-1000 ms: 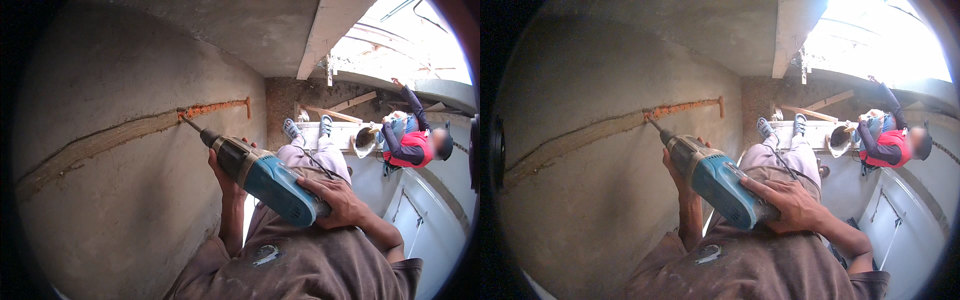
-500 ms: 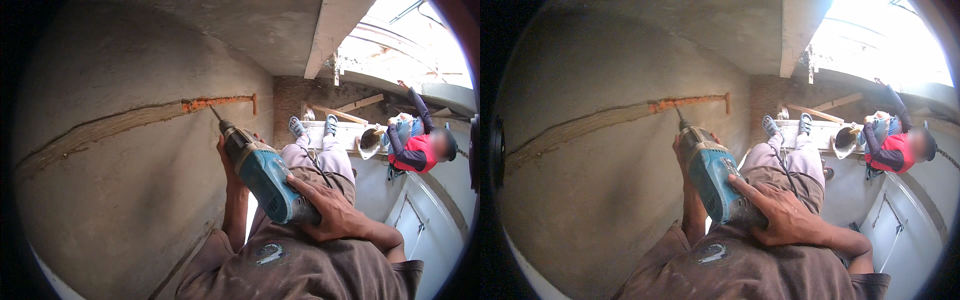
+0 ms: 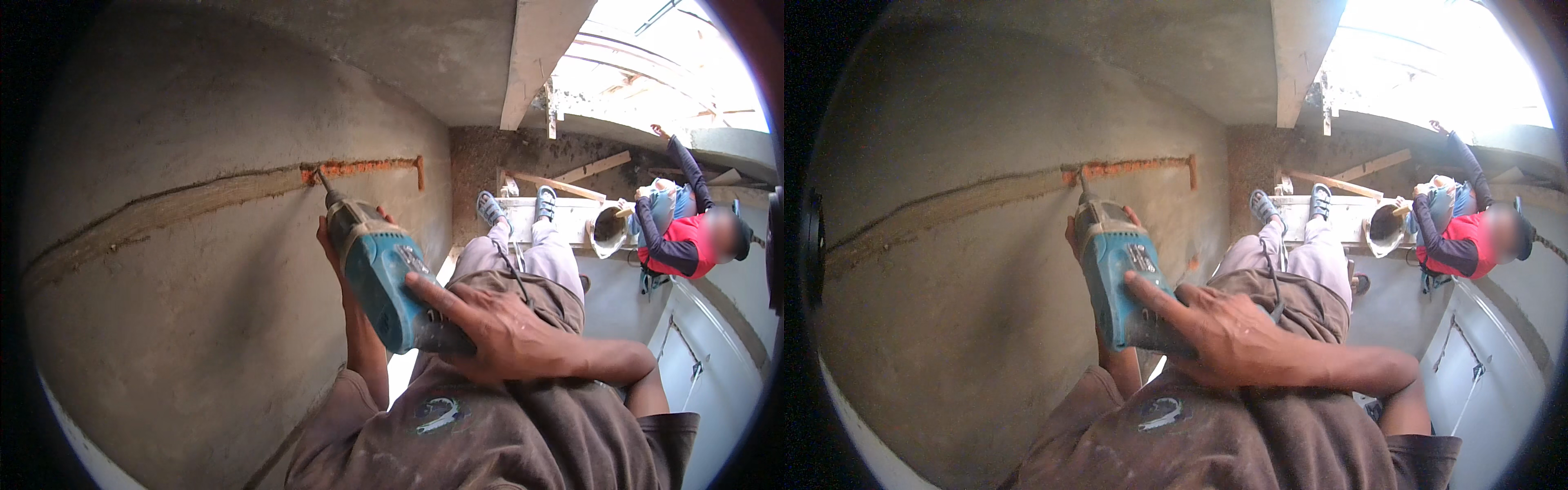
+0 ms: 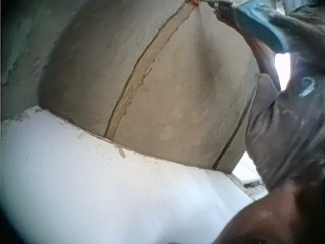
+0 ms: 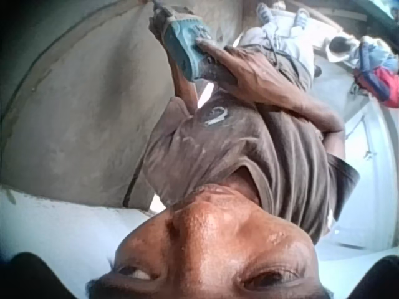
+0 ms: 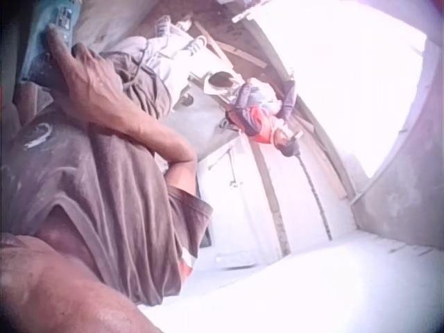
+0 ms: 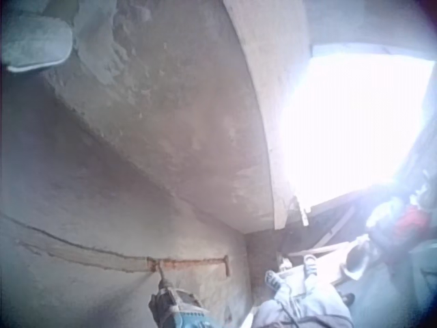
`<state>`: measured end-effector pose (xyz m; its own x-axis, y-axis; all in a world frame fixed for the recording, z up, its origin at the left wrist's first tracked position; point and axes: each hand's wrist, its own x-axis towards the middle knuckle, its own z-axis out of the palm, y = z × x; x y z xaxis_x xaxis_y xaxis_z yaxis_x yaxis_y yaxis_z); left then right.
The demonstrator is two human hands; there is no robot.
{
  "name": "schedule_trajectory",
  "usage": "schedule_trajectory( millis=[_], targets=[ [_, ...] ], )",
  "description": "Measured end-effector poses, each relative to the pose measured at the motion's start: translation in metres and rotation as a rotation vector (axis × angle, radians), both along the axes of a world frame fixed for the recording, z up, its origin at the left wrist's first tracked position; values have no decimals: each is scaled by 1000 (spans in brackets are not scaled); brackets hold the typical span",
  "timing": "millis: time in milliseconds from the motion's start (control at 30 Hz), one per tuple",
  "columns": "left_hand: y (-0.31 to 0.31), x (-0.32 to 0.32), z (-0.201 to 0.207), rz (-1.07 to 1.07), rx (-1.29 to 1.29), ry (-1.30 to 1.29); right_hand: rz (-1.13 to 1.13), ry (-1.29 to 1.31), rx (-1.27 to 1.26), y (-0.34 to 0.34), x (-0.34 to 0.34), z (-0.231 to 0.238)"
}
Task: The person uses a rotary hammer drill to chase a horizontal groove into a concrete wall, following a pre-marked line. The person stands on a wooden plank while operating the tool, and another worker is visible nearby.
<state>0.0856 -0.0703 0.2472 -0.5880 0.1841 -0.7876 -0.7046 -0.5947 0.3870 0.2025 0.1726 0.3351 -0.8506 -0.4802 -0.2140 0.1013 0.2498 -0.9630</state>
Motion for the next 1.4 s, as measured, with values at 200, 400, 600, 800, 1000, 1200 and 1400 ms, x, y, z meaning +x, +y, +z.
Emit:
schedule_trajectory(
  millis=[200,400,600,800,1000,1200,1400],
  targets=[
    [6,1,-1,-66,8,-63,-37,34,-34,5,12,-2],
    [35,5,18,11,-323,63,-12,23,-15,2,8,4],
    [17,-4,9,0,-170,-47,-25,50,-18,2,2,0],
    [15,1,-14,-54,-113,10,-9,-3,5,13,7,-17],
    [18,0,-23,-89,-60,57,-68,-94,-23,13,9,-30],
    [43,24,-14,-135,-137,37,-101,-59,-28,33,37,-20],
    [43,24,-9,-140,-79,35,-117,-16,-73,47,36,-17]
  ],
)
